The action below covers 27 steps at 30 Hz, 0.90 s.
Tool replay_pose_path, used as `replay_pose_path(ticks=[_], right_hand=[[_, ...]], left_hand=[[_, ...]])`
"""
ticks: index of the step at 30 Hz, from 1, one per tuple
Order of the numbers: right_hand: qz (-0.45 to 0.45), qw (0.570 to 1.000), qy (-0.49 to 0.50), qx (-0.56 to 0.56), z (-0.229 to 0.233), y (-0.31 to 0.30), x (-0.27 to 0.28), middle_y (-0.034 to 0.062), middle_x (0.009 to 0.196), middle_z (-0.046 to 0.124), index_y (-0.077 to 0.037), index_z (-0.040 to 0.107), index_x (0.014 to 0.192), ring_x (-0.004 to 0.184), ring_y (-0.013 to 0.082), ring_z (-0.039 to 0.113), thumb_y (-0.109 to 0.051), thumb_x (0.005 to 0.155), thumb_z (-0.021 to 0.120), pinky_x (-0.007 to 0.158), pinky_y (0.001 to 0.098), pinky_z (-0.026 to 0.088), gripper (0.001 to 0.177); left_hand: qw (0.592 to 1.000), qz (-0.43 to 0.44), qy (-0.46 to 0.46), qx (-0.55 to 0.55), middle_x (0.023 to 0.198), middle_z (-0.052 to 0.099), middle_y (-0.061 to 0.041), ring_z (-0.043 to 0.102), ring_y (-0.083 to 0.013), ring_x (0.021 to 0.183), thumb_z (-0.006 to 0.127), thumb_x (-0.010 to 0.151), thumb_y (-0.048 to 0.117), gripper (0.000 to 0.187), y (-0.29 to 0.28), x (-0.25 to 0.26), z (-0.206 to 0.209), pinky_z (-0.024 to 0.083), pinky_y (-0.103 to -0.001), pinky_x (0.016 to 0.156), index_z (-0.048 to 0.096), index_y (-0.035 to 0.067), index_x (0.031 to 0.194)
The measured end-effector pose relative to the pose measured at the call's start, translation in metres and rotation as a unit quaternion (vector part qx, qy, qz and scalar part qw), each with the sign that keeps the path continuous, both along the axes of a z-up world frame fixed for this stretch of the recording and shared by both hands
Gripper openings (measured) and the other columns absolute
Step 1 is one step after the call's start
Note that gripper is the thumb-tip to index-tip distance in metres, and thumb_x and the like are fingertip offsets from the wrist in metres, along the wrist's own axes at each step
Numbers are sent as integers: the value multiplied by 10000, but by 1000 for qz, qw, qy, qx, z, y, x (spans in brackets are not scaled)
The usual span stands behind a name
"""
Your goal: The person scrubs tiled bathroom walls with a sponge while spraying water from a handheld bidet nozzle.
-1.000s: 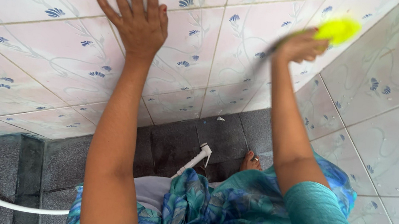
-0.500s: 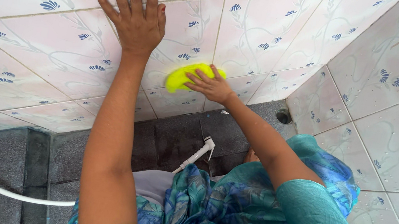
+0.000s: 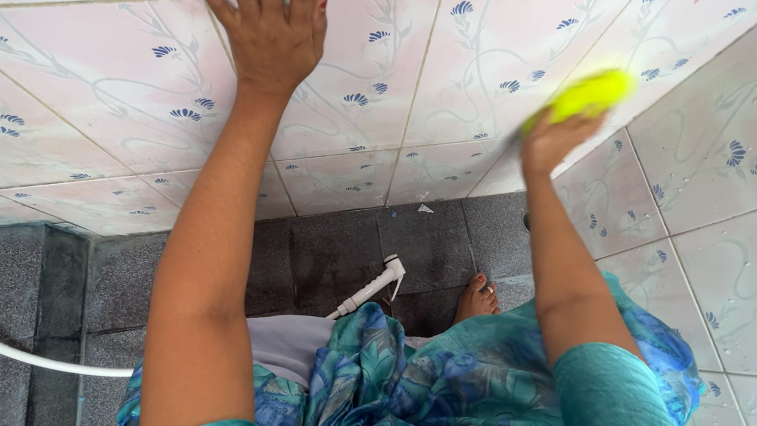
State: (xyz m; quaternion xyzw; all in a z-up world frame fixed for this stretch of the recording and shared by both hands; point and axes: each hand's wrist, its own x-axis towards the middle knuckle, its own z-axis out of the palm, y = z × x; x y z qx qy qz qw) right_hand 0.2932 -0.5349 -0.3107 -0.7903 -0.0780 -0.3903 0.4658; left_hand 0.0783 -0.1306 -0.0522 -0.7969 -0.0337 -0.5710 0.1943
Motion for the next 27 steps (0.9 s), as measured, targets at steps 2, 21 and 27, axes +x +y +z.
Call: replay_pose_path(ticks=[2,21,27], right_hand=[[-225,964,114,81,31,-19,33,333,1713,149,-10,70,1631,1602,449,210,-560,1207,436,1344,518,208,785],[206,978,32,-8,-19,189,-129,427,1569,-344,158,-261,1541,1485,599,43,-442,1150,479,1246,705,94,1030],[110,865,-329,-362,132,213,-110,207,1679,211,-241,505,1367,1541,457,212,-294,915,751,1191,775,65,517]], left_hand=[[1000,0,4,-4,1755,52,-170,21,-414,1613,345,1154,289,597,-1,-1,2,18,-731,1264,105,168,1687],[1000,-18,-18,-4,1746,68,-151,32,-396,1610,377,1167,325,595,-3,1,1,37,-734,1258,114,177,1680],[1000,-27,8,-8,1752,97,-144,77,-381,1617,461,1169,352,628,-3,-11,5,55,-717,1269,133,187,1679]])
